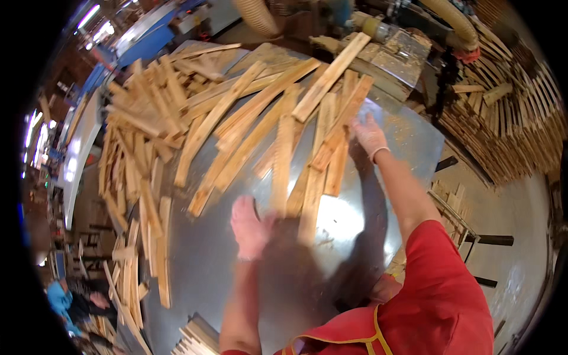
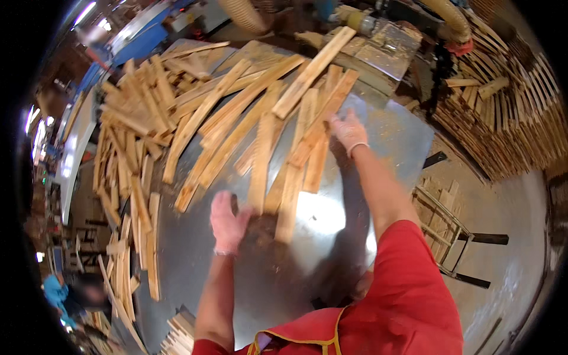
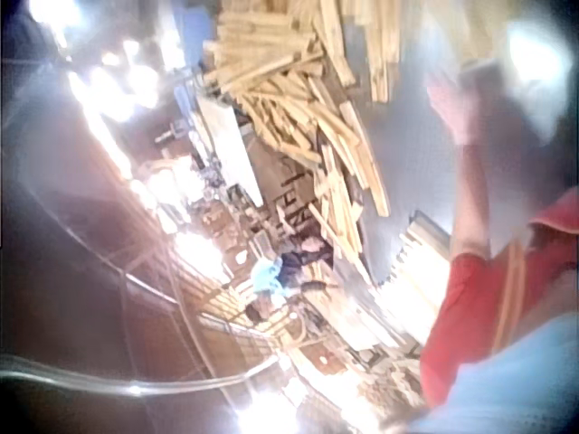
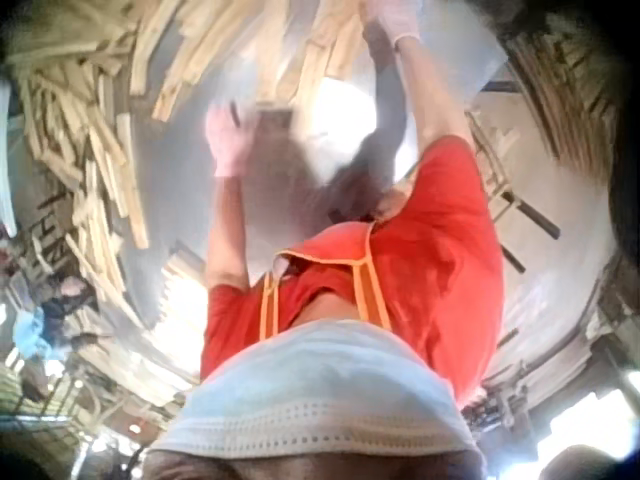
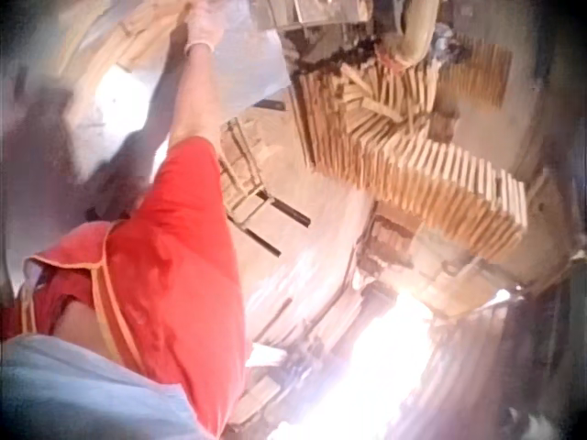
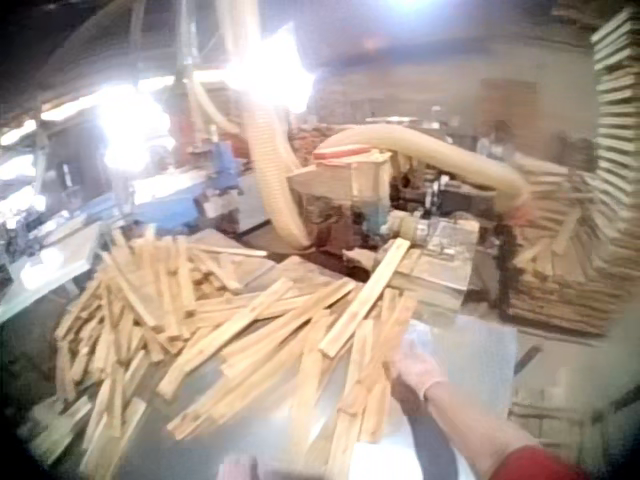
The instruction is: The person sorts wooden planks on a metal table in a workshop. They pick up individual planks from a disorganized pile, inspect them, and place them into a neat, aligned stack on the left side of the table. The process is repetitive, involving continuous handling of the wood pieces.
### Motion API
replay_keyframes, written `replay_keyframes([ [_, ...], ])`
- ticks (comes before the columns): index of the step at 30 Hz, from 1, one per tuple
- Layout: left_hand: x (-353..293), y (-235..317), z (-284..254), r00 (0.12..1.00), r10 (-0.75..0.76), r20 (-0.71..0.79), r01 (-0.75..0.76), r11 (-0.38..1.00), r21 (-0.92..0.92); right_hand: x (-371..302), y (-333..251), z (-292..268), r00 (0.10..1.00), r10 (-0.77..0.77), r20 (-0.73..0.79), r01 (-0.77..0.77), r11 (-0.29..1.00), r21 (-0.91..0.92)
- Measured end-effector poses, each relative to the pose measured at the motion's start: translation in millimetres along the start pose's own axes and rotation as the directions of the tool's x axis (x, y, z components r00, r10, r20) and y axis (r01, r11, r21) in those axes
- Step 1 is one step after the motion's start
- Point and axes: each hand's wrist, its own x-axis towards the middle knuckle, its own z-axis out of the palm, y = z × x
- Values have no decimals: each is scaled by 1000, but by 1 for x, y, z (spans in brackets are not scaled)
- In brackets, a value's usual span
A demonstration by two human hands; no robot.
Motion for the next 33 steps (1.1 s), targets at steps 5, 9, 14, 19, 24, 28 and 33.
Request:
replay_keyframes([
  [5, 151, 14, 80, 947, -229, 227, 255, 962, -93, 17, -22, 10, 988, 105, 109, -86, 983, -161],
  [9, 187, 62, 99, 879, -195, 436, 223, 975, -14, -3, -23, 43, 999, -33, -29, 29, 992, -124],
  [14, 81, 83, 106, 877, -233, 420, 311, 942, -127, -92, -20, 66, 983, -118, 139, 22, 833, 553],
  [19, -65, 33, 15, 651, -442, 617, 722, 612, -323, -232, -11, 69, 837, 107, 536, -523, 443, 728],
  [24, -226, -9, -75, 512, -288, 809, 819, -120, -561, -360, -8, 74, 566, -11, 824, -561, 728, 395],
  [28, -343, -15, -109, 462, -503, 731, 778, -167, -606, -425, -30, 90, 553, -166, 816, -92, 962, 258],
  [33, -424, 22, -174, 283, -856, 433, 754, -81, -652, -503, -65, 111, 449, -71, 891, -105, 986, 131],
])
